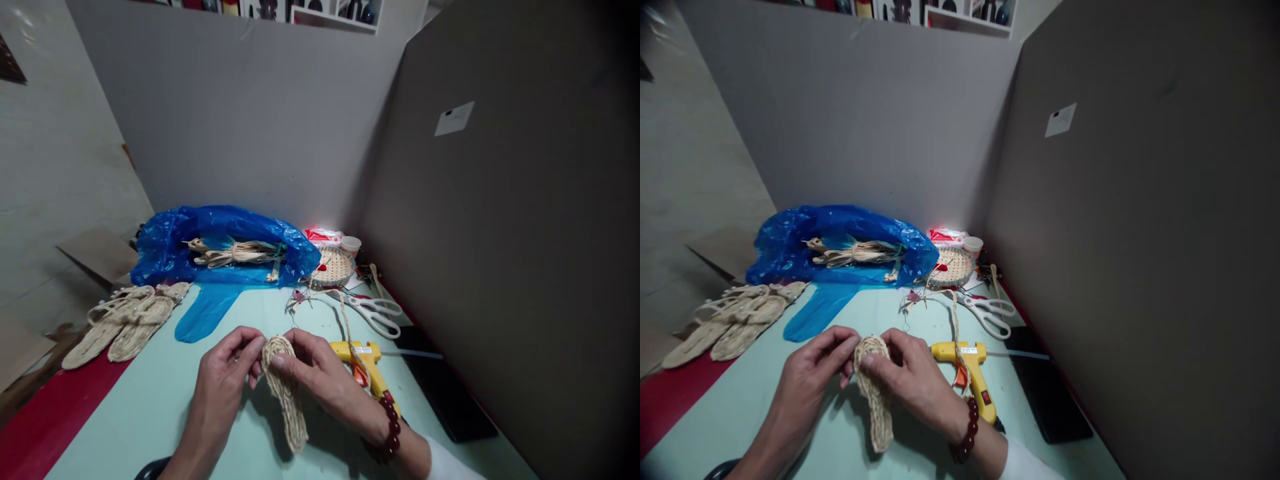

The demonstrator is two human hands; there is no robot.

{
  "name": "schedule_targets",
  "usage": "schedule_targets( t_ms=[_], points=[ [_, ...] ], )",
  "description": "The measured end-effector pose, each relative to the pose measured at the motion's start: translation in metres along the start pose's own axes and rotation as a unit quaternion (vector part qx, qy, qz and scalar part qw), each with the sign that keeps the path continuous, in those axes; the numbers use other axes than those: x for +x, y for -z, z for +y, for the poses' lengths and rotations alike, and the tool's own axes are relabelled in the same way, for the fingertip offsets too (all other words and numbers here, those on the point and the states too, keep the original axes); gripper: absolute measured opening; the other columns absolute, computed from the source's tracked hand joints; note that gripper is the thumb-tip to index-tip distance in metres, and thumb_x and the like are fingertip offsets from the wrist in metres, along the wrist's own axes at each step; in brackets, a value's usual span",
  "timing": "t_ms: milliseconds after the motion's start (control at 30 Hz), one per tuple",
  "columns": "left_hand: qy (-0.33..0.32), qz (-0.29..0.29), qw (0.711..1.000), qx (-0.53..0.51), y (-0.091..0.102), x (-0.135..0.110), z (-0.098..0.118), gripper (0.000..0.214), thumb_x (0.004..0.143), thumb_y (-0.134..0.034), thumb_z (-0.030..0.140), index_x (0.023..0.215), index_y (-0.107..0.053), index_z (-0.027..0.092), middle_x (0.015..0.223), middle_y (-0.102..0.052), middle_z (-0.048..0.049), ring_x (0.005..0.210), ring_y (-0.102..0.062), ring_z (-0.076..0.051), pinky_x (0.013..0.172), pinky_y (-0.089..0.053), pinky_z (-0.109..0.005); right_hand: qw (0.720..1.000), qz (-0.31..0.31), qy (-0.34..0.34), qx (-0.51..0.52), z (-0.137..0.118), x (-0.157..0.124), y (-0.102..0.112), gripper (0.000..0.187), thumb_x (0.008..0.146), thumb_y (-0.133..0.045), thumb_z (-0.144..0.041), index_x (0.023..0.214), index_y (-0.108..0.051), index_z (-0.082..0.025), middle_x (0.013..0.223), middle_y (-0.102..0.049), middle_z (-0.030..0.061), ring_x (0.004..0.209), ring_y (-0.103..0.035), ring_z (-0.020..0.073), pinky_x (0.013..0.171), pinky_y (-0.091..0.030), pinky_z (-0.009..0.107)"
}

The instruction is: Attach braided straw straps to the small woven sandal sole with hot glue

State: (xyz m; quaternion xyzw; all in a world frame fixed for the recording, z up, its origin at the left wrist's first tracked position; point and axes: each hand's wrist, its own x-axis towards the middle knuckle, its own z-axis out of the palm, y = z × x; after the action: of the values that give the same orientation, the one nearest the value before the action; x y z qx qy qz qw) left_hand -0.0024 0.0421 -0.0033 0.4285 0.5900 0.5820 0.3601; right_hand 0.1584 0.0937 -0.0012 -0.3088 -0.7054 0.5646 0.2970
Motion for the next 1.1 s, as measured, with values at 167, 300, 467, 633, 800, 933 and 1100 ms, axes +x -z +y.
schedule_targets(
  t_ms=[167,300,467,633,800,933,1100],
  points=[
    [-0.023,-0.028,0.997,0.065,-0.002,-0.005,-0.003,0.03,0.083,-0.066,0.048,0.068,-0.061,0.023,0.057,-0.052,0.0047,0.05,-0.045,-0.014,0.048,-0.036,-0.025,0.999,0.019,0.014,-0.033,-0.001,-0.002,-0.002,0.032,0.092,-0.063,-0.044,0.073,-0.053,-0.02,0.065,-0.046,-0.0062,0.063,-0.04,0.0122,0.058,-0.03,0.026],
    [-0.069,-0.009,0.991,0.113,-0.005,-0.009,-0.002,0.026,0.085,-0.065,0.041,0.065,-0.058,0.025,0.062,-0.055,0.0036,0.059,-0.047,-0.017,0.06,-0.036,-0.028,0.999,0.029,0.016,-0.039,0.003,-0.001,-0.005,0.033,0.091,-0.063,-0.044,0.071,-0.052,-0.02,0.064,-0.045,-0.0068,0.062,-0.039,0.012,0.057,-0.031,0.026],
    [-0.069,0.021,0.992,0.107,-0.01,-0.011,-0.004,0.027,0.082,-0.065,0.04,0.063,-0.054,0.026,0.06,-0.052,0.0034,0.06,-0.044,-0.018,0.061,-0.032,-0.031,0.998,0.04,0.014,-0.042,0.003,0.0,-0.006,0.03,0.088,-0.062,-0.041,0.069,-0.052,-0.021,0.062,-0.046,-0.0066,0.062,-0.04,0.0124,0.057,-0.032,0.026],
    [0.013,-0.022,0.999,0.021,-0.013,-0.005,-0.009,0.035,0.08,-0.065,0.051,0.062,-0.05,0.024,0.057,-0.041,0.0066,0.052,-0.035,-0.014,0.05,-0.03,-0.027,0.999,0.036,0.006,-0.032,0.0,0.0,-0.007,0.024,0.084,-0.062,-0.035,0.068,-0.051,-0.021,0.063,-0.047,-0.0061,0.062,-0.041,0.0125,0.058,-0.033,0.025],
    [0.043,-0.024,0.997,-0.051,-0.016,-0.004,-0.011,0.041,0.077,-0.069,0.056,0.063,-0.049,0.023,0.057,-0.038,0.0082,0.052,-0.032,-0.012,0.048,-0.029,-0.024,1.0,0.022,0.001,-0.001,0.002,0.002,-0.007,0.025,0.083,-0.063,-0.037,0.068,-0.052,-0.021,0.063,-0.046,-0.0062,0.061,-0.039,0.012,0.056,-0.033,0.024],
    [0.047,0.001,0.995,-0.083,-0.019,-0.009,-0.01,0.041,0.076,-0.072,0.055,0.063,-0.05,0.022,0.057,-0.04,0.0079,0.054,-0.032,-0.012,0.049,-0.03,-0.024,1.0,0.023,-0.001,0.015,0.003,0.002,-0.008,0.026,0.084,-0.065,-0.038,0.068,-0.053,-0.02,0.062,-0.046,-0.0065,0.061,-0.039,0.0118,0.056,-0.031,0.024],
    [0.061,0.018,0.991,-0.118,-0.021,-0.01,-0.008,0.039,0.074,-0.075,0.052,0.063,-0.052,0.021,0.057,-0.041,0.0081,0.054,-0.032,-0.011,0.049,-0.03,-0.023,0.999,0.014,-0.008,0.039,0.003,0.001,-0.01,0.028,0.084,-0.067,-0.041,0.069,-0.056,-0.02,0.063,-0.05,-0.0057,0.061,-0.04,0.012,0.055,-0.032,0.024]
  ],
)
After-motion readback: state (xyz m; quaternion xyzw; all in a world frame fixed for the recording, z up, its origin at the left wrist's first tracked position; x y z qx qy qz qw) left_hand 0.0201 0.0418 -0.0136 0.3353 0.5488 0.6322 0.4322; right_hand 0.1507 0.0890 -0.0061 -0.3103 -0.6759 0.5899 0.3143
